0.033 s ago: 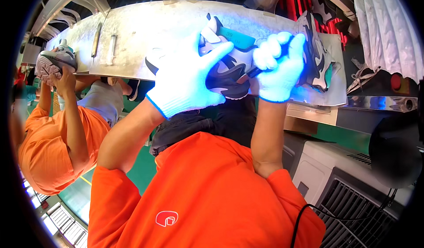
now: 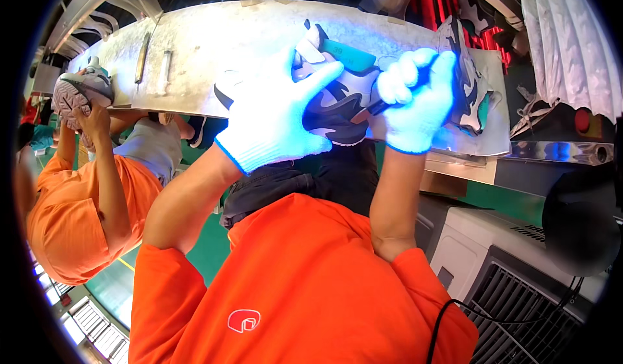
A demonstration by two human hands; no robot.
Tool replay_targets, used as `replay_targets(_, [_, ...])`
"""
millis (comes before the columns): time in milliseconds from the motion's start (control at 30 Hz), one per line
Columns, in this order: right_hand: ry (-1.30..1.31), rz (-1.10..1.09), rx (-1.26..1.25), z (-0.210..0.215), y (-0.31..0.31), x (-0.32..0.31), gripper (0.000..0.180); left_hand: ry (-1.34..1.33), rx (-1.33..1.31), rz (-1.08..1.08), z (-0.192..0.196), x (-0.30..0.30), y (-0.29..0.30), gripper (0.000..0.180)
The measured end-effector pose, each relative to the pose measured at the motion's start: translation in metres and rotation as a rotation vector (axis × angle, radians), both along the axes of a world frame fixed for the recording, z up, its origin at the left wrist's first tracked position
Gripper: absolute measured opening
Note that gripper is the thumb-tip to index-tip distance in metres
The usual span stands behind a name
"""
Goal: The person assembles a white and black sneaker at a factory workstation. They use a black tool to press the sole onto the upper, then apply glue from a syringe to the sole edge. The person attaches a small fabric piece to the shoe's tongue and continues to press and adjust the sole to ensure it is securely bonded.
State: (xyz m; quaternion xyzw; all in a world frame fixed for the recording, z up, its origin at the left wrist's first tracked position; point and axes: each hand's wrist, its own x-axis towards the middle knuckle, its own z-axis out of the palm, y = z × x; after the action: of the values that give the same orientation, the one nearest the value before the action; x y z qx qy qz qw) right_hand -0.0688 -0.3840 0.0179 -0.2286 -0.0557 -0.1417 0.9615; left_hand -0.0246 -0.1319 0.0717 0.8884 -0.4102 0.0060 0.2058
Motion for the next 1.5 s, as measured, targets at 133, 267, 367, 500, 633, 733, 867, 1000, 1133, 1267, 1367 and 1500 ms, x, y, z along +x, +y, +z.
replay_targets(133, [0.319,-0.29,-0.645,0.039,-0.027,-0.029,0.031,-0.052,-0.018,0.02,-0.002,-0.003,0.002,0.1])
replay_targets(267, [0.522,-0.598,-1.881,-0.013,-0.024,-0.03,0.029,-0.047,-0.087,-0.014,-0.002,-0.007,0.005,0.099])
replay_targets(367, [0.305,-0.93,-2.254,-0.033,-0.02,-0.039,0.064,-0.077,-0.078,0.022,-0.006,-0.016,0.01,0.112])
replay_targets(500, [0.492,-0.643,-1.488,-0.031,0.016,-0.073,0.11,-0.057,-0.088,0.018,-0.011,-0.024,0.017,0.111])
replay_targets(633, [0.401,-0.053,-1.027,-0.023,0.064,-0.077,0.108,-0.179,-0.168,-0.028,-0.021,-0.029,0.019,0.102])
replay_targets(733, [0.549,-0.041,-1.156,-0.005,0.07,-0.073,0.099,-0.266,-0.186,0.017,-0.029,-0.03,0.019,0.092])
replay_targets(867, [0.458,0.002,-1.046,-0.019,0.066,-0.077,0.095,-0.285,-0.204,0.025,-0.036,-0.033,0.019,0.086])
replay_targets(1000, [0.42,0.26,-1.005,-0.016,0.029,-0.072,0.1,-0.314,-0.177,0.035,-0.036,-0.036,0.02,0.085])
replay_targets(1133, [0.481,0.273,-1.131,-0.01,0.026,-0.069,0.085,-0.354,-0.15,0.033,-0.044,-0.034,0.021,0.082])
replay_targets(1267, [0.413,0.222,-1.201,-0.01,0.025,-0.061,0.075,-0.412,-0.196,0.036,-0.051,-0.031,0.018,0.087])
replay_targets(1367, [0.276,0.462,-0.905,-0.012,0.0,-0.055,0.076,-0.41,-0.174,0.003,-0.046,-0.033,0.02,0.092])
replay_targets(1500, [0.307,0.634,-0.95,-0.017,-0.015,-0.04,0.067,-0.415,-0.167,-0.038,-0.044,-0.029,0.019,0.095])
